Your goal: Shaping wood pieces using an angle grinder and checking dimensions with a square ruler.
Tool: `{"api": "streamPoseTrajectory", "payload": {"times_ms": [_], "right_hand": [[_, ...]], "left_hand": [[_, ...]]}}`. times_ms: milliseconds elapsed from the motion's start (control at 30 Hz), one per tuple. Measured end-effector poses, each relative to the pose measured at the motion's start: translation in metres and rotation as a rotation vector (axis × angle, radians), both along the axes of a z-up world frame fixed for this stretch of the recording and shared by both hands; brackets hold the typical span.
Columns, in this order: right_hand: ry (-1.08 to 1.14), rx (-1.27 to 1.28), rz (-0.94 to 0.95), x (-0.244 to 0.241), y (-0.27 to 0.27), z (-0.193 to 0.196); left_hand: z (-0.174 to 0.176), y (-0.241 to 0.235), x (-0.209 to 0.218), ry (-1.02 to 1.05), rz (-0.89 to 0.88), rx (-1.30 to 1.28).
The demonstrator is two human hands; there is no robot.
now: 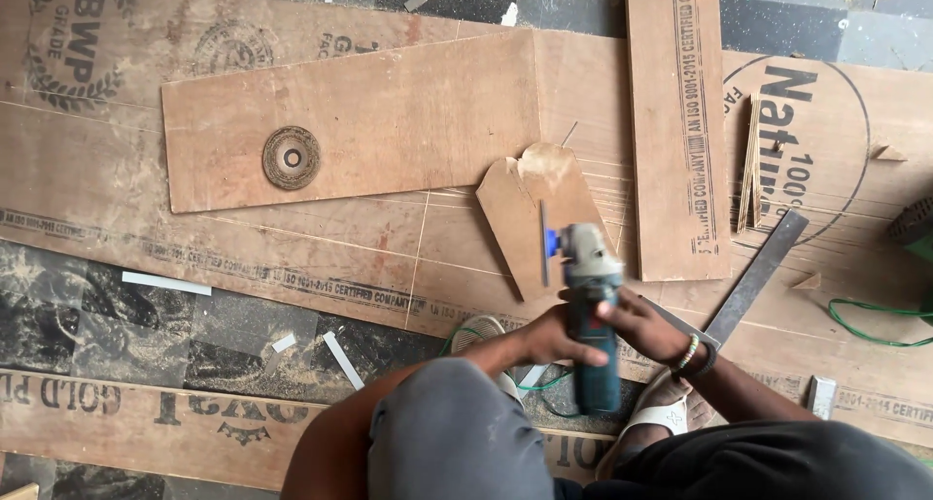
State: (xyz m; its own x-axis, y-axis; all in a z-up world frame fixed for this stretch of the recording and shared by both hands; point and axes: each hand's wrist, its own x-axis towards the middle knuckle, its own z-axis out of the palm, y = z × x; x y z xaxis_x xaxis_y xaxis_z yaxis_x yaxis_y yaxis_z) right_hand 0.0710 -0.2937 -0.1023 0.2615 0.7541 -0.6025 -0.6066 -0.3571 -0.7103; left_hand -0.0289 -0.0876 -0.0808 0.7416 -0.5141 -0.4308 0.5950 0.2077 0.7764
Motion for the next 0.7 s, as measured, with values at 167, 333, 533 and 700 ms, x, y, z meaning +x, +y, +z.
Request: {"api": "streamPoseTrajectory", "payload": {"times_ms": [167, 333, 533, 700], "right_hand": [[-0.109, -0.003, 0.174, 0.028, -0.007, 0.014], [-0.319, -0.192, 0.135, 0.078, -0.055, 0.011], [-0.512, -0.479, 0.377, 0.167, -0.068, 0.039], [-0.844, -0.644, 0.93, 0.22, -0.006, 0.057]], "left_hand": [[0.02, 0.06, -0.033, -0.02, 0.271, 0.376], [0.017, 0.113, -0.066, 0.117, 0.679, 0.858], [-0.013, 0.189, -0.098, 0.551, 0.966, 1.287], [-0.045, 0.218, -0.126, 0.419, 0.866, 1.852]]}}
